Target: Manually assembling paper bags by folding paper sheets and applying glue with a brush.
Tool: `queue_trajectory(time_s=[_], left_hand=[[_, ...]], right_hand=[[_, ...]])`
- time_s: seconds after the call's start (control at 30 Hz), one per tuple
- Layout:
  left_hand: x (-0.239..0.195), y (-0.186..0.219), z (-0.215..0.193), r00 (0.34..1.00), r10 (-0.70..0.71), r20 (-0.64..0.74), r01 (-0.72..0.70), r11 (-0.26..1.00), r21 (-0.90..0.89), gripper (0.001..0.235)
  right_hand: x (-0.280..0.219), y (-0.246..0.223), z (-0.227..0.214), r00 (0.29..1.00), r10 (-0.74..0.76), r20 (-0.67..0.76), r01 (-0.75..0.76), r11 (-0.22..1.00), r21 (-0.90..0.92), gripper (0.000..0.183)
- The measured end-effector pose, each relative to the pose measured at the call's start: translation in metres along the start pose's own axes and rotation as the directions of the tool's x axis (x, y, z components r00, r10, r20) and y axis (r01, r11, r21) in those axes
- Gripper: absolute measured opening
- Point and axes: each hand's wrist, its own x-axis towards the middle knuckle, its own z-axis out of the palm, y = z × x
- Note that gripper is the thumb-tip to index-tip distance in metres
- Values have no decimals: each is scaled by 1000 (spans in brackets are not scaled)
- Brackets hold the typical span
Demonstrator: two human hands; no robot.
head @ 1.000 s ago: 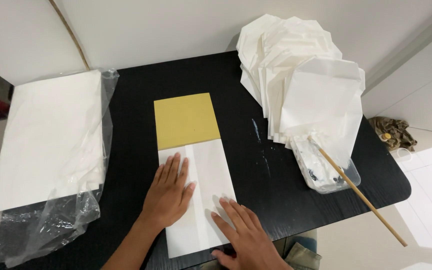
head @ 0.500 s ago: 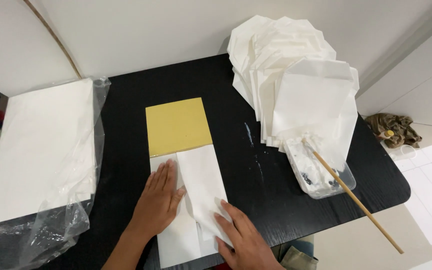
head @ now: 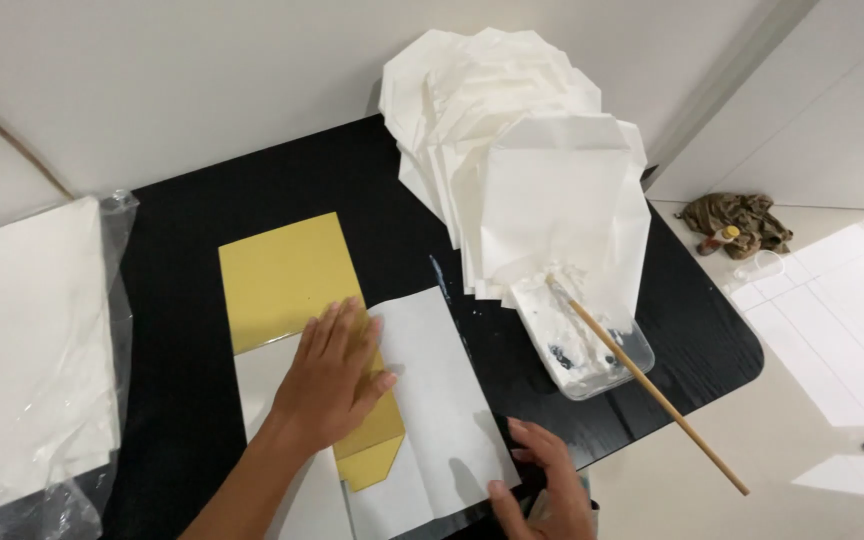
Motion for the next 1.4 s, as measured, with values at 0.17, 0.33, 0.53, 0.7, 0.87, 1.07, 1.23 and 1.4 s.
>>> queue_trajectory(time_s=[0.17, 0.33, 0.53, 0.7, 0.87, 1.07, 1.23, 1.4], left_hand=[[35, 10, 7, 994, 91, 58, -88, 995, -52, 74], [49, 14, 19, 993, 55, 108, -56, 998, 2, 73], [55, 20, 19, 992, 12, 124, -14, 1000, 12, 71], [54, 25, 13, 1000, 28, 6, -28, 999, -15, 70], [54, 30, 2, 977, 102, -186, -112, 993, -44, 68], [56, 23, 11, 995, 54, -81, -56, 998, -22, 76], [56, 23, 13, 998, 41, -47, -42, 999, -16, 78], [59, 19, 13, 998, 51, -49, -52, 998, -31, 77]], right_hand=[[-13, 39, -47, 706, 571, -419, -337, 791, 510, 12], [25, 25, -86, 741, 428, -517, -123, 844, 521, 57], [61, 16, -109, 774, 70, -630, 50, 984, 171, 17], [89, -2, -131, 708, -282, -647, 347, 937, -28, 9], [109, -8, -131, 787, -256, -562, 333, 942, 37, 11], [119, -1, -121, 812, -249, -528, 312, 950, 31, 9], [122, -2, -120, 800, -270, -536, 321, 947, 2, 8], [122, -5, -122, 823, -240, -516, 301, 953, 38, 8]])
